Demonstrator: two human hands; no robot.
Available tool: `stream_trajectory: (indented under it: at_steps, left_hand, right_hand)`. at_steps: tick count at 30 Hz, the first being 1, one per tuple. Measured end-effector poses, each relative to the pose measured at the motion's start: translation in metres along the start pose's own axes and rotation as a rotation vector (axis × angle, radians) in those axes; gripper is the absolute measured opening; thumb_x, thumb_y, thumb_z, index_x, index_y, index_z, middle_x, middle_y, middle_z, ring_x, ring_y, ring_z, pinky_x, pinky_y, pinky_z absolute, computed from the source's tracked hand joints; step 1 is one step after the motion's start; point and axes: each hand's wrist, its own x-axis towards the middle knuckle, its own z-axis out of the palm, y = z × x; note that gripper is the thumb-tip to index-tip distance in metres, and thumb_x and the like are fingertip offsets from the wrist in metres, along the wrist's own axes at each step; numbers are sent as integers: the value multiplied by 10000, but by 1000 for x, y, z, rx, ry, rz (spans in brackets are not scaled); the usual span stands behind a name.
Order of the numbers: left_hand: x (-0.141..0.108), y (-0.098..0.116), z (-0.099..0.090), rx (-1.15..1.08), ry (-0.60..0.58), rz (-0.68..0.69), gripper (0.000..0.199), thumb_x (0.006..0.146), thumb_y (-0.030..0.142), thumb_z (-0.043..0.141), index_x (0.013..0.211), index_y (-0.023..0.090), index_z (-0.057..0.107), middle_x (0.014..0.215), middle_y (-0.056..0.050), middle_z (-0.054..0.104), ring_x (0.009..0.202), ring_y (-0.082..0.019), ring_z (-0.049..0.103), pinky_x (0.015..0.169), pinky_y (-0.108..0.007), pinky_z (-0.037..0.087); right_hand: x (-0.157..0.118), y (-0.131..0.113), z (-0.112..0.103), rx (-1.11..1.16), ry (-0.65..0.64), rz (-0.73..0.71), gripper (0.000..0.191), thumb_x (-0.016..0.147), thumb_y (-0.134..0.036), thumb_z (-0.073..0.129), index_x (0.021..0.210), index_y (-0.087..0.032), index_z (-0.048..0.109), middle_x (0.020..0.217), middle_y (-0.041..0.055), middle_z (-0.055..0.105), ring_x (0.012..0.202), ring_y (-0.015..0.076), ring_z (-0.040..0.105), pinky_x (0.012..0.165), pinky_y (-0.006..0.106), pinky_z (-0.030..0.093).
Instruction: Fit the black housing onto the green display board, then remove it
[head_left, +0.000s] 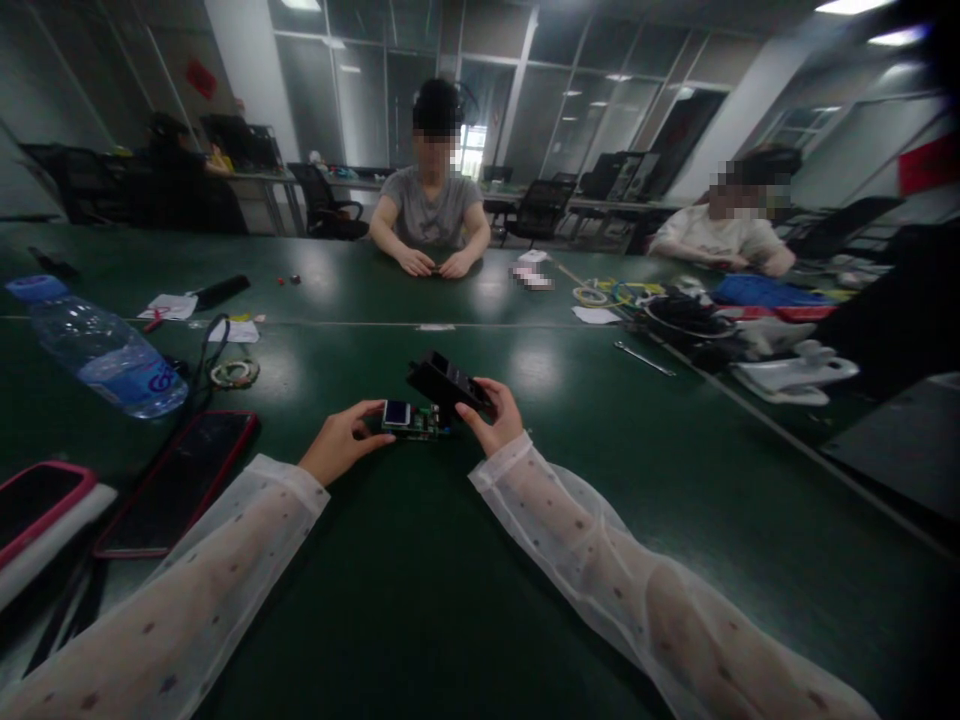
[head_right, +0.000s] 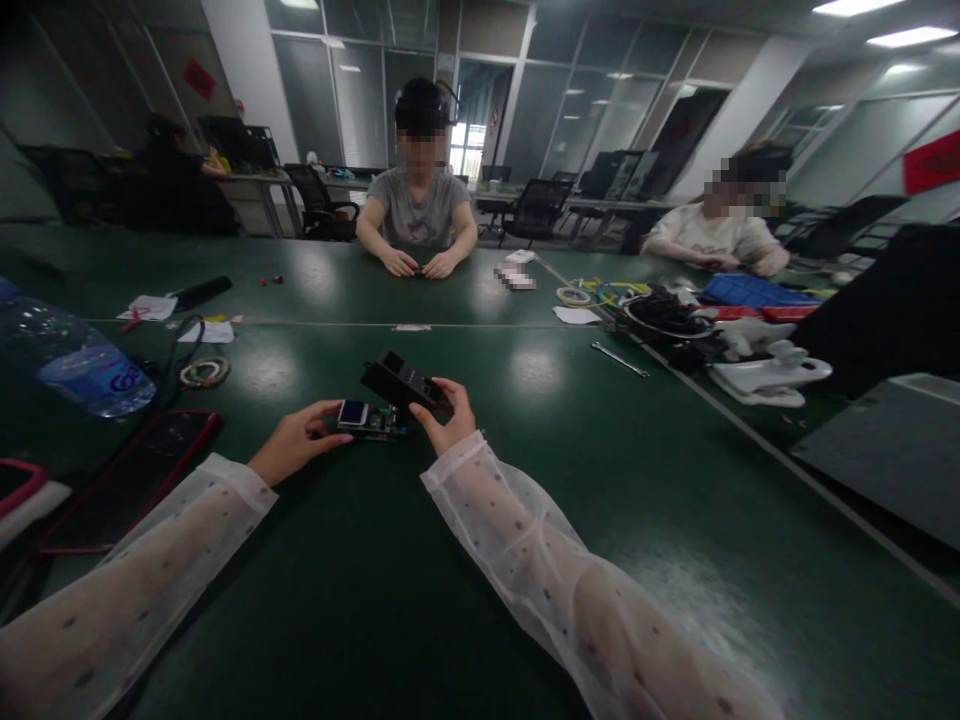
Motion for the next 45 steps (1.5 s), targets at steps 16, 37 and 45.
stream_trajectory:
  at_steps: [16,37,45]
  left_hand:
    - [1,-4,1,-19,-5,-13,575,741,349,673,1270,226,484,1203,-103,596,628,-133,616,601,-315,529]
    - [0,-2,1,123,-2,63,712,705,446,689,1310,182,421,986,-85,639,735,-198,605,670,-338,487]
    - [-1,2,0,134,-3,67,637,762,466,628,1313,230,410,1130,-101,595,705,-178,599,653,-329,487]
  right_hand:
    - [-7,-9,2,-139,-135,-119,504,710,-346,706,1140,-232,470,1110,83,590,1013,228,595,892,427,496]
    - [-6,-9,2,-329,-373,-170,579,679,-305,732,1193,-236,474,1120,83,577,1025,228,581,899,442,479]
    - [-4,-6,1,-392,-493,-129,556,664,-267,738,1151,-250,472,1111,61,563,1051,227,549,894,444,457]
